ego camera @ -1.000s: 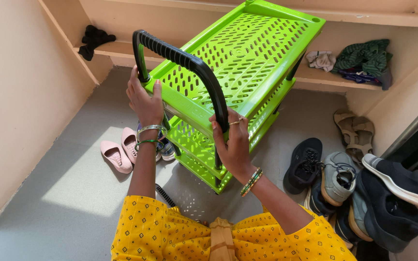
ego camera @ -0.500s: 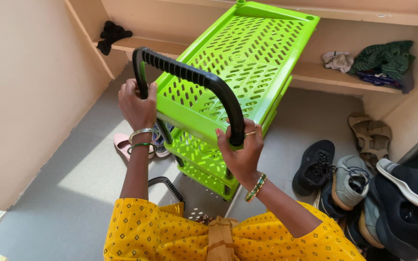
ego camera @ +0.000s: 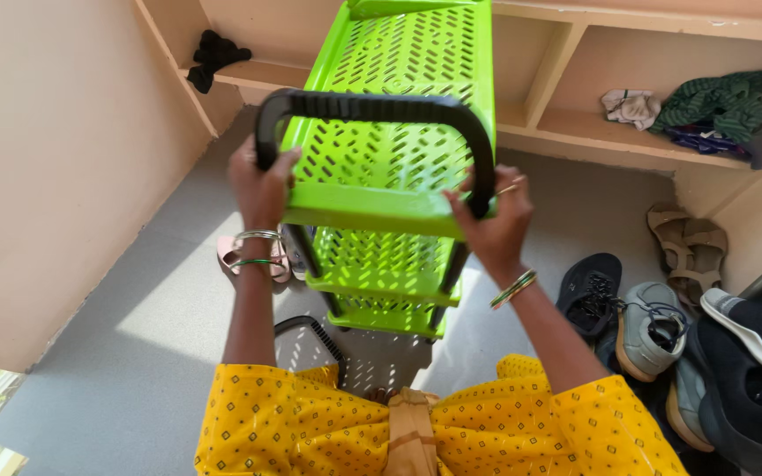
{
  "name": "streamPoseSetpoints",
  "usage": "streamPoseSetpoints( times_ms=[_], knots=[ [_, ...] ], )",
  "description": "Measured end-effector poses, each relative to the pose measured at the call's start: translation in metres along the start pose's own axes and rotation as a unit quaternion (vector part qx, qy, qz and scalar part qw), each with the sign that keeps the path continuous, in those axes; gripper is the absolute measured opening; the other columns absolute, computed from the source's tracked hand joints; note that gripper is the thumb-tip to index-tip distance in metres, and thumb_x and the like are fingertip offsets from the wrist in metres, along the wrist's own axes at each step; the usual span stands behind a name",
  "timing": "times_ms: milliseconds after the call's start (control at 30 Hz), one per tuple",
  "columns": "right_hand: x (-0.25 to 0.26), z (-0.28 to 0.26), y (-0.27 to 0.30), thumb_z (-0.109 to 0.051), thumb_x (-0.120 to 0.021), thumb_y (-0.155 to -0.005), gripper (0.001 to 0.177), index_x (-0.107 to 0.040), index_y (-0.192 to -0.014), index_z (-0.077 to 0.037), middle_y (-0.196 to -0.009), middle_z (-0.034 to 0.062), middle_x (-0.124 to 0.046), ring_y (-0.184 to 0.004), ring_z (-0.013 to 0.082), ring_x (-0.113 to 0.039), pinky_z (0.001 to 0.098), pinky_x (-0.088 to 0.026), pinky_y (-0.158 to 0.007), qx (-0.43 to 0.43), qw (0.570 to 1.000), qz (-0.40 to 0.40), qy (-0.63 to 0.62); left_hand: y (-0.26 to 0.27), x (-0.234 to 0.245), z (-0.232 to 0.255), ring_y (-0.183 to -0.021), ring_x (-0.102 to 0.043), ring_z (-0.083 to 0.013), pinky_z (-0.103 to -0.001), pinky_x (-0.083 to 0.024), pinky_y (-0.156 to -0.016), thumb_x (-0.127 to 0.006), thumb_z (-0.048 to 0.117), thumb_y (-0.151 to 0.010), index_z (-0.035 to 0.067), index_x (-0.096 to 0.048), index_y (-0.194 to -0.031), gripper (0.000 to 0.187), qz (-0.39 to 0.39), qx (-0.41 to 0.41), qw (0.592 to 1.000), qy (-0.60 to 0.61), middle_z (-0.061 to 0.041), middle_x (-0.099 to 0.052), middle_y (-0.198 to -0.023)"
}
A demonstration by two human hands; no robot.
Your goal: The person assembles a green plastic shoe rack by inserting black metal legs into the tray corners and attaching a curved handle. They wipe the floor with a cloth, then connect the legs and handle to the trays, adjusting the rack's position.
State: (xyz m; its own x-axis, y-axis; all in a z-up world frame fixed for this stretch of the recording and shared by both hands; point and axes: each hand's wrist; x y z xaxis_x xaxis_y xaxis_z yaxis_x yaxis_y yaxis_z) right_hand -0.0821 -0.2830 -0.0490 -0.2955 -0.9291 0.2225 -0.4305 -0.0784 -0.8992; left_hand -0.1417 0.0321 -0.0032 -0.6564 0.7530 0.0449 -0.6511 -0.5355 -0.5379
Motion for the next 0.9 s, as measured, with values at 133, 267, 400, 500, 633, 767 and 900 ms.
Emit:
streamPoseSetpoints(
  times_ms=[133,267,400,500,633,767,900],
  knots=[
    [0.024,0.045,-0.024,-0.040,-0.085,-0.096,0.045,-0.066,-0.105,0.000,-0.103,0.0171,-0.062,-0.106,0.0357,-0.054,0.0514,-0.042,-0.090,0.004,0.963,0.088,0.255,0.024,-0.050,0.019,-0.070,-0.059,-0.0073,-0.028,-0.050,-0.063,-0.071,0.031,-0.100,0.003,-0.063,-0.106,0.030,-0.057,-0.066,0.996,-0.009,0.001,-0.064,-0.079],
    [0.035,0.037,-0.023,-0.024,-0.067,-0.108,0.039,-0.066,-0.136,0.002,-0.123,0.0172,-0.063,-0.122,0.0359,-0.055,0.0515,-0.040,-0.104,0.023,0.935,0.212,0.285,0.050,-0.086,0.037,-0.068,-0.058,-0.0069,-0.027,-0.046,-0.064,-0.048,0.050,-0.105,0.006,-0.064,-0.109,0.048,-0.149,-0.029,0.987,0.056,0.000,-0.061,-0.074],
    [0.006,-0.006,-0.010,-0.016,-0.061,-0.109,0.024,-0.066,-0.130,-0.006,-0.128,0.0151,-0.067,-0.124,0.0296,-0.064,0.0431,-0.050,-0.108,0.009,0.999,0.021,0.038,0.047,-0.092,0.042,-0.072,-0.059,-0.0067,-0.024,-0.046,-0.068,-0.040,0.051,-0.110,0.007,-0.065,-0.108,0.050,-0.235,0.000,0.956,0.174,0.001,-0.063,-0.077],
    [-0.020,-0.035,-0.007,-0.016,-0.054,-0.108,0.039,-0.057,-0.142,0.003,-0.138,0.0195,-0.063,-0.131,0.0323,-0.057,0.0441,-0.044,-0.111,-0.018,0.988,-0.129,-0.087,0.043,-0.094,0.040,-0.068,-0.055,-0.0075,-0.026,-0.043,-0.064,-0.041,0.050,-0.111,0.007,-0.062,-0.105,0.049,-0.257,0.003,0.946,0.196,0.002,-0.057,-0.075],
    [-0.040,-0.052,-0.015,-0.020,-0.053,-0.105,0.034,-0.060,-0.132,0.000,-0.129,0.0151,-0.066,-0.131,0.0320,-0.058,0.0523,-0.030,-0.118,0.088,0.973,-0.168,0.130,0.050,-0.114,0.043,-0.057,-0.045,-0.0087,-0.032,-0.037,-0.050,-0.047,0.043,-0.109,0.005,-0.062,-0.094,0.043,-0.114,0.073,0.979,0.155,-0.001,-0.051,-0.065],
    [-0.052,-0.058,-0.008,-0.029,-0.060,-0.095,0.048,-0.057,-0.131,0.002,-0.121,0.0149,-0.063,-0.123,0.0325,-0.057,0.0540,-0.027,-0.114,0.088,0.970,-0.166,0.151,0.050,-0.116,0.045,-0.052,-0.052,-0.0111,-0.034,-0.040,-0.051,-0.046,0.036,-0.108,0.004,-0.060,-0.082,0.044,-0.026,0.010,1.000,-0.001,-0.004,-0.054,-0.059],
    [-0.058,-0.054,-0.001,-0.035,-0.065,-0.095,0.055,-0.055,-0.134,0.002,-0.124,0.0137,-0.062,-0.126,0.0320,-0.056,0.0536,-0.028,-0.113,0.105,0.970,-0.152,0.159,0.050,-0.114,0.044,-0.054,-0.050,-0.0118,-0.033,-0.039,-0.053,-0.047,0.034,-0.109,0.002,-0.058,-0.083,0.044,-0.009,-0.024,1.000,0.005,-0.004,-0.054,-0.062]
  ],
)
Point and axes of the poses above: each hand's wrist, its own y-axis away from the middle knuckle, its own x-axis out of the back of the hand, z = x × y
